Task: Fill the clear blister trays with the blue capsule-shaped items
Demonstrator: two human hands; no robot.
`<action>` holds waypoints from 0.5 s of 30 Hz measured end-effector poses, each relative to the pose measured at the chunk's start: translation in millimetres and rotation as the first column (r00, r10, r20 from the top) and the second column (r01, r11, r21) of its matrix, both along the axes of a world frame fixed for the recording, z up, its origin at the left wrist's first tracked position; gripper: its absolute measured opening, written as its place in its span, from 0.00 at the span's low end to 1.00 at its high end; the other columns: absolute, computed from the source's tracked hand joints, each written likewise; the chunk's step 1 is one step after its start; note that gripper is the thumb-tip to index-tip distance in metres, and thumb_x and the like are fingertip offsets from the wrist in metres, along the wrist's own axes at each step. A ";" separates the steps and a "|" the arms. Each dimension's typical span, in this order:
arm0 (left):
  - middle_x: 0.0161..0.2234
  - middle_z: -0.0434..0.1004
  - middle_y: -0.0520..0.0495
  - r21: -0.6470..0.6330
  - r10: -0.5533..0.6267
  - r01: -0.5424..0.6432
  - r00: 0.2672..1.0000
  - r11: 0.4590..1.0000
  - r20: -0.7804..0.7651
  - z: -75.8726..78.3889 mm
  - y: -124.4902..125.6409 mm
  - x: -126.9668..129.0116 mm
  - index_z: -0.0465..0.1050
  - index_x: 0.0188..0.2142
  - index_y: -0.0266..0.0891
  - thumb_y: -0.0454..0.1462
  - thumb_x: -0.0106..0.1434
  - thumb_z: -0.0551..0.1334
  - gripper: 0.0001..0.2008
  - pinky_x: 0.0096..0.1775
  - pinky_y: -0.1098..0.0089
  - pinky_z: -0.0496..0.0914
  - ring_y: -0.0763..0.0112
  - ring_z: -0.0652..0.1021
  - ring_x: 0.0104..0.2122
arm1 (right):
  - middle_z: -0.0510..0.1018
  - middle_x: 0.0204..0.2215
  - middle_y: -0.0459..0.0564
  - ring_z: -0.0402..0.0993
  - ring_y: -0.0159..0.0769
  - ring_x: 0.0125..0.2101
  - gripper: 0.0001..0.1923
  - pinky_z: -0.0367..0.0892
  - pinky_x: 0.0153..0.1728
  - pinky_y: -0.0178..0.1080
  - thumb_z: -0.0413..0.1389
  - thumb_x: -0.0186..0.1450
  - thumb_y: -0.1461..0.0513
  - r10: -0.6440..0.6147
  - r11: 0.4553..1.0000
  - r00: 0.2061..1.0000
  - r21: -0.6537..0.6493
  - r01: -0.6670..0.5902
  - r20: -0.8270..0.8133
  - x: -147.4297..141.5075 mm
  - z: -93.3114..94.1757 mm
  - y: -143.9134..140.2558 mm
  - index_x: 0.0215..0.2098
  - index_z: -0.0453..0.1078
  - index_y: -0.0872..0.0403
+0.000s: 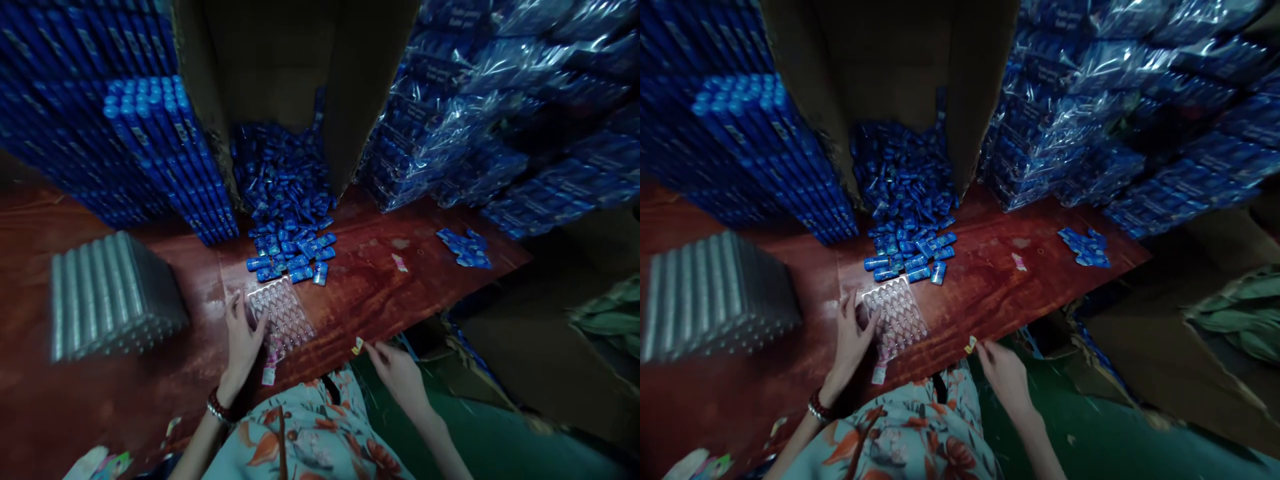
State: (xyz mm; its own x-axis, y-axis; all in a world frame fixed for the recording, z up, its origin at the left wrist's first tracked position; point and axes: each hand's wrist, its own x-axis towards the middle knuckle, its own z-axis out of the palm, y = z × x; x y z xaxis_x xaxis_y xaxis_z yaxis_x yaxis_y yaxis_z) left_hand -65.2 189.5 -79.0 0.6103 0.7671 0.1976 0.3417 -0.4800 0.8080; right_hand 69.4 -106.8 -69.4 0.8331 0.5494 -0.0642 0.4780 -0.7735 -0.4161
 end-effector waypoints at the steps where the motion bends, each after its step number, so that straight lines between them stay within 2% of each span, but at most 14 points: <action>1: 0.60 0.53 0.37 0.123 -0.057 0.061 0.998 0.991 -0.035 3.2 0.8 -2.9 0.53 0.62 0.41 0.43 0.62 0.59 0.30 0.59 0.50 0.57 0.55 0.57 0.61 | 0.72 0.20 0.47 0.67 0.33 0.21 0.22 0.62 0.26 0.34 0.44 0.67 0.50 -0.003 0.996 0.999 0.090 -0.002 0.053 15.4 3.4 21.9 0.24 0.67 0.53; 3: 0.61 0.55 0.41 0.274 -0.244 0.279 0.957 0.920 -0.156 7.7 3.5 -7.1 0.59 0.59 0.43 0.41 0.66 0.55 0.23 0.62 0.49 0.51 0.57 0.54 0.63 | 0.74 0.28 0.50 0.70 0.34 0.27 0.17 0.65 0.32 0.36 0.45 0.67 0.53 0.049 0.964 0.994 0.254 -0.073 0.101 46.3 5.3 66.4 0.33 0.70 0.54; 5: 0.59 0.62 0.45 0.308 -0.418 0.499 0.860 0.810 -0.293 8.8 7.2 -10.0 0.64 0.56 0.45 0.40 0.68 0.51 0.18 0.62 0.48 0.48 0.60 0.57 0.62 | 0.73 0.38 0.54 0.71 0.37 0.38 0.15 0.67 0.42 0.39 0.45 0.67 0.57 0.152 0.918 0.979 0.349 -0.189 0.133 74.1 1.9 106.8 0.44 0.69 0.55; 6: 0.57 0.65 0.46 0.300 -0.461 0.563 0.816 0.770 -0.348 8.2 8.6 -11.4 0.66 0.55 0.45 0.40 0.68 0.50 0.17 0.62 0.47 0.49 0.60 0.59 0.61 | 0.72 0.43 0.55 0.70 0.38 0.43 0.15 0.66 0.46 0.41 0.46 0.67 0.59 0.226 0.898 0.964 0.353 -0.261 0.139 86.1 -0.5 123.6 0.48 0.68 0.55; 7: 0.56 0.67 0.46 0.292 -0.472 0.592 0.791 0.751 -0.391 7.1 9.3 -12.9 0.66 0.54 0.45 0.40 0.68 0.50 0.17 0.61 0.48 0.52 0.60 0.62 0.59 | 0.69 0.47 0.56 0.68 0.39 0.47 0.16 0.65 0.49 0.43 0.46 0.66 0.61 0.307 0.881 0.942 0.332 -0.336 0.138 96.6 -2.5 137.3 0.50 0.67 0.53; 10: 0.54 0.68 0.45 0.287 -0.424 0.584 0.778 0.759 -0.464 3.5 3.1 -19.3 0.67 0.55 0.44 0.41 0.69 0.49 0.18 0.56 0.51 0.61 0.59 0.66 0.55 | 0.63 0.54 0.55 0.64 0.40 0.53 0.17 0.62 0.54 0.46 0.48 0.65 0.62 0.518 0.832 0.852 0.182 -0.523 0.079 117.5 -2.7 156.1 0.51 0.68 0.50; 12: 0.54 0.68 0.44 0.295 -0.394 0.568 0.783 0.768 -0.481 3.2 -7.0 -25.4 0.65 0.56 0.42 0.42 0.69 0.48 0.19 0.54 0.53 0.64 0.59 0.67 0.54 | 0.60 0.56 0.54 0.62 0.41 0.54 0.19 0.63 0.54 0.46 0.49 0.65 0.62 0.574 0.814 0.818 0.089 -0.575 0.038 121.6 1.5 151.0 0.54 0.66 0.49; 15: 0.56 0.65 0.41 0.301 -0.383 0.561 0.787 0.771 -0.484 8.7 -21.6 -34.5 0.61 0.59 0.42 0.42 0.69 0.48 0.21 0.52 0.56 0.67 0.60 0.67 0.53 | 0.58 0.58 0.52 0.60 0.41 0.55 0.28 0.64 0.53 0.45 0.49 0.64 0.66 0.575 0.817 0.817 0.021 -0.576 0.035 116.0 8.1 129.8 0.61 0.56 0.46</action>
State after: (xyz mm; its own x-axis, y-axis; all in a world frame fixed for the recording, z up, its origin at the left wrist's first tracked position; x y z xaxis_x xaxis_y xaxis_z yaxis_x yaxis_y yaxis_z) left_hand -99.7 168.0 -70.4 0.9613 0.2575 0.0977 0.2082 -0.9117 0.3542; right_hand 185.3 22.9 -61.3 0.3655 0.9305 -0.0233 0.8432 -0.3416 -0.4151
